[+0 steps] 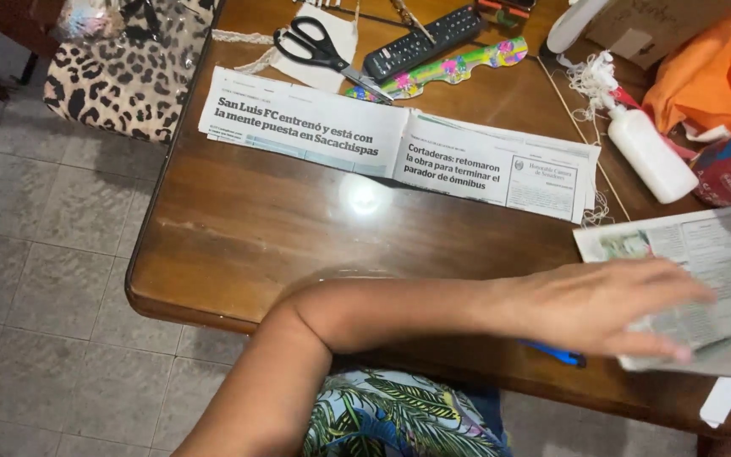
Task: Preparing newspaper sheets by folding and cutting them into strips to be rolled into tubes.
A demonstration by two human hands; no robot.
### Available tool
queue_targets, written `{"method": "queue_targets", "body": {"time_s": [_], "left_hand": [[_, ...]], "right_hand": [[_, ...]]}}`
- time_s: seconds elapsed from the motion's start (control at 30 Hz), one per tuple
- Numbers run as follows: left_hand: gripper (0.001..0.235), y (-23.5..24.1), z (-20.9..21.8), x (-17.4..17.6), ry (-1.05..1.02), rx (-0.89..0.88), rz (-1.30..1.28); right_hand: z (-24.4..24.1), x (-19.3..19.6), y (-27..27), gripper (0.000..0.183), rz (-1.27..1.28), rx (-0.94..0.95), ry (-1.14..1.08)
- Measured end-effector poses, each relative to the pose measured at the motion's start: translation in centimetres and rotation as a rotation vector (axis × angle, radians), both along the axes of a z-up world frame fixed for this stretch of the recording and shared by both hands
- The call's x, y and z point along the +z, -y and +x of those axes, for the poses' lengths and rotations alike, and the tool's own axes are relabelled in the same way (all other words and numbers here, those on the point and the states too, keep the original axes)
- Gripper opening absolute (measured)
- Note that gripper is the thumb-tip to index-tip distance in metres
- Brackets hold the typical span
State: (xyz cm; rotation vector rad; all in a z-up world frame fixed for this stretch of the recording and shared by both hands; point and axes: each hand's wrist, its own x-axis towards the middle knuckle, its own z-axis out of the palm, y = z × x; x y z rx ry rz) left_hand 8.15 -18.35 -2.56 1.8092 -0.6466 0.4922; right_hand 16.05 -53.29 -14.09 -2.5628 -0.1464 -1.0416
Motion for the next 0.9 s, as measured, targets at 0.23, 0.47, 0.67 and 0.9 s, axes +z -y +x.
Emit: {"method": "queue_targets", "body": {"time_s": [0.23, 0.47, 0.67, 0.9], "left_hand": [[0.053, -5.1, -0.2, 6.2, -0.768, -0.22, -0.497], [0.061, -3.1, 1.3, 2.4, -0.724, -0.042, -0.102], [0.058, -1.5, -1.5, 4.3, -0.721, -0.155, -0.108], [0.065, -0.4, -1.7, 3.4, -0.708, -0.123, -0.105]], "right_hand": [[-11.0, 12.1, -21.8, 0.016, 0.057, 0.708, -0.04], [-12.7, 11.6, -22.2, 0.01, 0.322, 0.73, -0.165], [-11.2, 11.6, -20.3, 0.049, 0.948, 0.435, -0.458], [-10.6, 10.6, -18.5, 0.034, 0.959, 0.563, -0.454]]}}
